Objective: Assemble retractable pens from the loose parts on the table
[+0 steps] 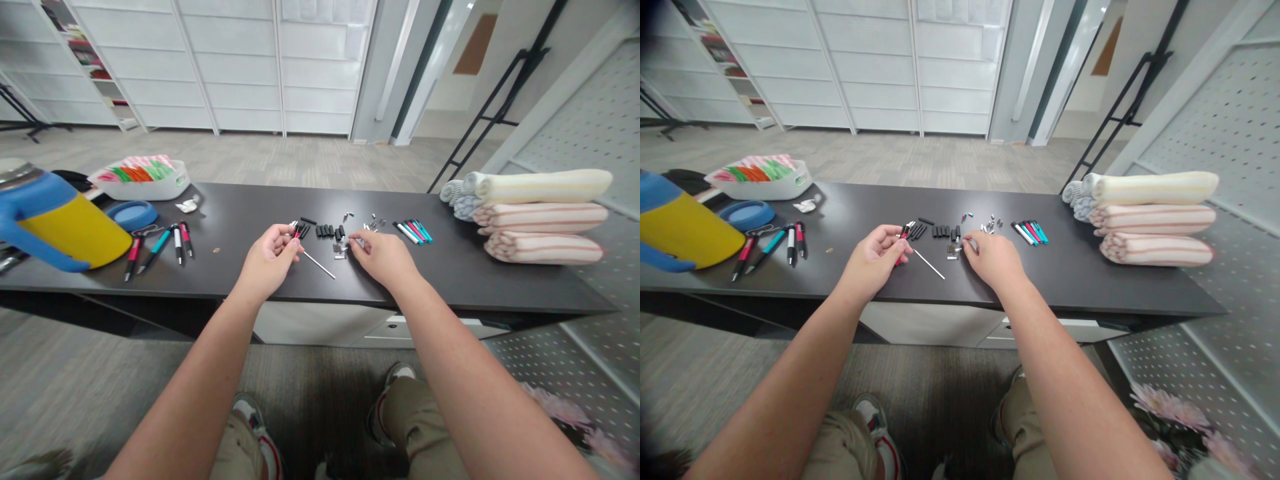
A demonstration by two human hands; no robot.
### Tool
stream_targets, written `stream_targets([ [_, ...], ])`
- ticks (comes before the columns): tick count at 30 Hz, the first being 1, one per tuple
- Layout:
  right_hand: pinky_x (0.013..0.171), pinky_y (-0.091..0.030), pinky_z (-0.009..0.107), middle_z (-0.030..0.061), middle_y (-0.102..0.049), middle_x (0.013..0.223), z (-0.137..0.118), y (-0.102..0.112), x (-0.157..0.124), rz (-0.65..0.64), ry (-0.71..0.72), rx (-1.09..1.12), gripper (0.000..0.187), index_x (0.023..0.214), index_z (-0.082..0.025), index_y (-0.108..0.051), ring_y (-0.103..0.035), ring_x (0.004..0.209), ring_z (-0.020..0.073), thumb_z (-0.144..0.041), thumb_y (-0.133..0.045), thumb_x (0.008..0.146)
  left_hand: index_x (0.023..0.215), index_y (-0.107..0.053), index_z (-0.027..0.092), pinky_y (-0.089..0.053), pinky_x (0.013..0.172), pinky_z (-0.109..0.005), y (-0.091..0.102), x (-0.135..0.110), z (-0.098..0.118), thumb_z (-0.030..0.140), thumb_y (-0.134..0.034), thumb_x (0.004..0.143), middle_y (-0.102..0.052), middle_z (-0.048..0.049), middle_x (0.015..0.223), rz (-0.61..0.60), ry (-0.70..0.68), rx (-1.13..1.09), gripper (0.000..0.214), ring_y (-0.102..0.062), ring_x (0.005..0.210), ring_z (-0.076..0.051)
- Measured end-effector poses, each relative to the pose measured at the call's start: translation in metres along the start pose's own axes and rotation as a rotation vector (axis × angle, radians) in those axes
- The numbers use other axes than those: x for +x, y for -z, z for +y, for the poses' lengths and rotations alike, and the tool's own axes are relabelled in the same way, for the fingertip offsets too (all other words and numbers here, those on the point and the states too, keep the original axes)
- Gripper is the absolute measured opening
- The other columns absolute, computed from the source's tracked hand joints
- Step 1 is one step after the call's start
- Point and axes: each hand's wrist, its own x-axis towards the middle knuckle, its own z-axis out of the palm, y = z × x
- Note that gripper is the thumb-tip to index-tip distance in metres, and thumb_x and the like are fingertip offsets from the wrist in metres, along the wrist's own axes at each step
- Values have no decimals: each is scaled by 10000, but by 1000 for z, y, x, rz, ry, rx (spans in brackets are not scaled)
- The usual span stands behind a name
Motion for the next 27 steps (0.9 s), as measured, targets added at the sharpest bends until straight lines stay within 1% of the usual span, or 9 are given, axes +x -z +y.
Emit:
stream_targets([
  [4,741,-437,315,52,-780,937,-2,0,-4,-11,180,115,253,1111,-252,-799,-671,792,209,-382,-605,1012,1118,-645,184,-534,690,-269,0,0,1,315,-733,902,-754,-29,852,-10,-5,22,267,-679,708,-140],
  [7,759,-438,307,49,-759,951,1,-1,-6,-18,273,161,217,1061,-254,-795,-647,797,197,-402,-647,1004,1141,-630,183,-554,708,-274,0,0,2,333,-702,914,-746,-23,857,-17,6,57,281,-689,735,-144],
  [12,727,-423,296,32,-726,933,5,-6,-6,-41,346,194,155,992,-276,-803,-626,775,179,-379,-687,997,1155,-621,180,-564,722,-284,-1,0,4,330,-677,920,-739,-26,861,-19,9,87,285,-685,742,-145],
  [15,724,-415,294,29,-714,941,5,-7,-5,-40,361,207,142,976,-266,-795,-629,791,177,-361,-692,1000,1145,-613,180,-563,725,-285,-1,0,4,333,-671,923,-735,-26,856,-19,2,88,276,-677,739,-145],
  [18,704,-400,291,31,-688,911,5,-8,-3,-26,332,222,129,959,-239,-767,-611,769,172,-335,-691,998,1152,-602,182,-556,732,-286,-1,0,2,347,-658,938,-735,-27,868,-24,-5,98,276,-667,737,-144],
  [20,697,-398,291,34,-675,890,7,-7,-2,40,277,255,139,951,-223,-746,-596,745,169,-328,-673,1005,1157,-597,189,-547,738,-283,1,-1,0,350,-618,963,-720,-18,871,-27,-20,120,252,-655,733,-140],
  [22,703,-407,295,35,-679,876,9,-6,-2,141,199,302,165,937,-214,-728,-592,732,169,-339,-653,1014,1142,-598,204,-530,735,-279,2,-3,1,340,-550,994,-694,-3,867,-8,-52,186,207,-633,720,-135],
  [25,702,-417,305,30,-707,844,14,-6,-1,241,62,375,199,937,-215,-719,-608,708,173,-380,-642,1016,1122,-622,216,-491,734,-280,0,-7,9,328,-502,1012,-683,5,873,29,-116,411,197,-610,724,-138],
  [27,692,-424,311,25,-725,813,18,-7,-1,238,-3,414,206,948,-218,-726,-623,684,178,-402,-651,1006,1085,-660,210,-466,730,-284,-6,-7,19,356,-558,997,-690,8,834,11,-156,585,198,-613,727,-149],
])
